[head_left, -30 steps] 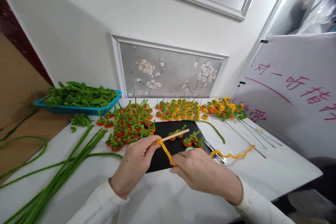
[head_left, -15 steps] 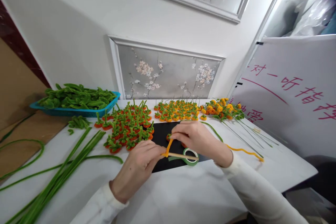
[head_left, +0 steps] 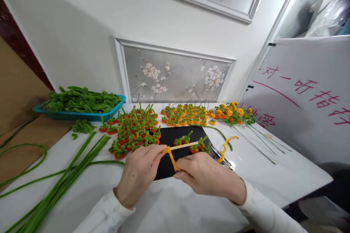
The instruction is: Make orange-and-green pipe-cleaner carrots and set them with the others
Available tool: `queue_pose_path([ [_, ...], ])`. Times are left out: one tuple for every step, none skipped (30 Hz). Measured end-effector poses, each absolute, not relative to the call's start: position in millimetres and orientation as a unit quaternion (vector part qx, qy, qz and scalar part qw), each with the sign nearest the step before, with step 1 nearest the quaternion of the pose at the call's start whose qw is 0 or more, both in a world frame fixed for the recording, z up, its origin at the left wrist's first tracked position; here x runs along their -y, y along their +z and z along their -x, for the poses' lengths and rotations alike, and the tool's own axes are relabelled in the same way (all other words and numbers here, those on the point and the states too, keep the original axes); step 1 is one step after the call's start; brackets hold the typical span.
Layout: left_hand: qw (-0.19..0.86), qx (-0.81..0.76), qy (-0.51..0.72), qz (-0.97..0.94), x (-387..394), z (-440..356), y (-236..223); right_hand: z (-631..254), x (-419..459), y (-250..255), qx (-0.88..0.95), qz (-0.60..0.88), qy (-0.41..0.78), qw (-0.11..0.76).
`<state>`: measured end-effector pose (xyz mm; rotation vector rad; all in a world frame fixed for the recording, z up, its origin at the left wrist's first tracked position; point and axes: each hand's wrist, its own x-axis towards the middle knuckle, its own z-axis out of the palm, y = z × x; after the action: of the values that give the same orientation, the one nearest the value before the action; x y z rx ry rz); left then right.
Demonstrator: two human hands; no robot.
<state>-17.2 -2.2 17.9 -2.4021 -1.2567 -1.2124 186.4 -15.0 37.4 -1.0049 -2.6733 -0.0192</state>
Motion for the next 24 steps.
queue_pose_path([
  [0.102,0.418,-0.399,0.810,1.7,17.2,18.4,-186.0,19.1,41.3,0.928,0.344,-0.018,0.139],
  [0.115,0.410,-0.391,0.816,1.4,17.1,19.0,-186.0,22.2,45.4,0.930,0.339,-0.029,0.139],
  [0.125,0.399,-0.383,0.823,1.2,16.9,19.8,-186.1,24.3,49.2,0.930,0.336,-0.040,0.141],
  [0.131,0.388,-0.376,0.831,1.3,16.6,20.8,-186.4,25.3,52.5,0.930,0.333,-0.050,0.146],
  [0.133,0.379,-0.368,0.839,1.5,16.2,21.9,-186.7,25.4,55.3,0.929,0.333,-0.061,0.152],
  [0.133,0.371,-0.361,0.845,2.0,15.7,23.0,-187.1,24.6,57.5,0.926,0.334,-0.071,0.162],
  [0.128,0.365,-0.354,0.851,2.6,15.3,24.3,-187.6,22.7,59.2,0.923,0.335,-0.080,0.173],
  [0.122,0.360,-0.348,0.857,3.3,14.8,25.5,-188.2,20.0,60.3,0.919,0.337,-0.085,0.185],
  [0.114,0.355,-0.342,0.862,4.1,14.3,26.6,-188.8,16.6,61.0,0.914,0.343,-0.088,0.197],
  [0.106,0.350,-0.339,0.867,4.9,14.0,27.5,-189.6,12.5,61.5,0.909,0.351,-0.088,0.208],
  [0.098,0.346,-0.335,0.871,5.6,13.7,28.1,-190.3,8.2,61.7,0.903,0.360,-0.084,0.219],
  [0.089,0.342,-0.333,0.874,6.4,13.4,28.4,-191.1,3.7,61.9,0.899,0.366,-0.075,0.229],
  [0.078,0.341,-0.331,0.876,7.2,13.3,28.2,-191.9,-0.4,62.1,0.896,0.369,-0.064,0.237],
  [0.063,0.341,-0.331,0.877,7.9,13.0,27.6,-192.6,-3.8,62.5,0.895,0.368,-0.052,0.244],
  [0.039,0.346,-0.331,0.877,8.7,12.7,26.6,-193.2,-6.1,63.0,0.896,0.365,-0.042,0.250],
  [0.008,0.356,-0.331,0.874,9.6,12.3,25.5,-193.5,-7.1,63.6,0.897,0.362,-0.037,0.252],
  [-0.029,0.371,-0.329,0.868,10.5,11.7,24.4,-193.6,-6.8,64.5,0.896,0.363,-0.042,0.253],
  [-0.070,0.388,-0.326,0.859,11.4,10.9,23.5,-193.5,-5.1,65.4,0.894,0.366,-0.055,0.253],
  [-0.112,0.406,-0.325,0.847,12.1,10.1,23.0,-193.2,-2.4,66.2,0.892,0.366,-0.075,0.253],
  [-0.150,0.420,-0.324,0.834,12.8,9.2,23.1,-192.8,1.1,66.9,0.893,0.361,-0.096,0.252],
  [-0.183,0.431,-0.323,0.822,13.2,8.5,23.7,-192.4,5.0,67.2,0.894,0.351,-0.117,0.251],
  [-0.210,0.439,-0.324,0.811,13.3,7.9,24.7,-192.2,8.9,67.0,0.897,0.340,-0.134,0.250],
  [-0.232,0.444,-0.326,0.802,13.1,7.6,25.9,-192.1,12.5,66.1,0.899,0.330,-0.145,0.248],
  [-0.246,0.447,-0.326,0.796,12.7,7.4,27.3,-192.3,15.7,64.4,0.902,0.322,-0.151,0.245],
])
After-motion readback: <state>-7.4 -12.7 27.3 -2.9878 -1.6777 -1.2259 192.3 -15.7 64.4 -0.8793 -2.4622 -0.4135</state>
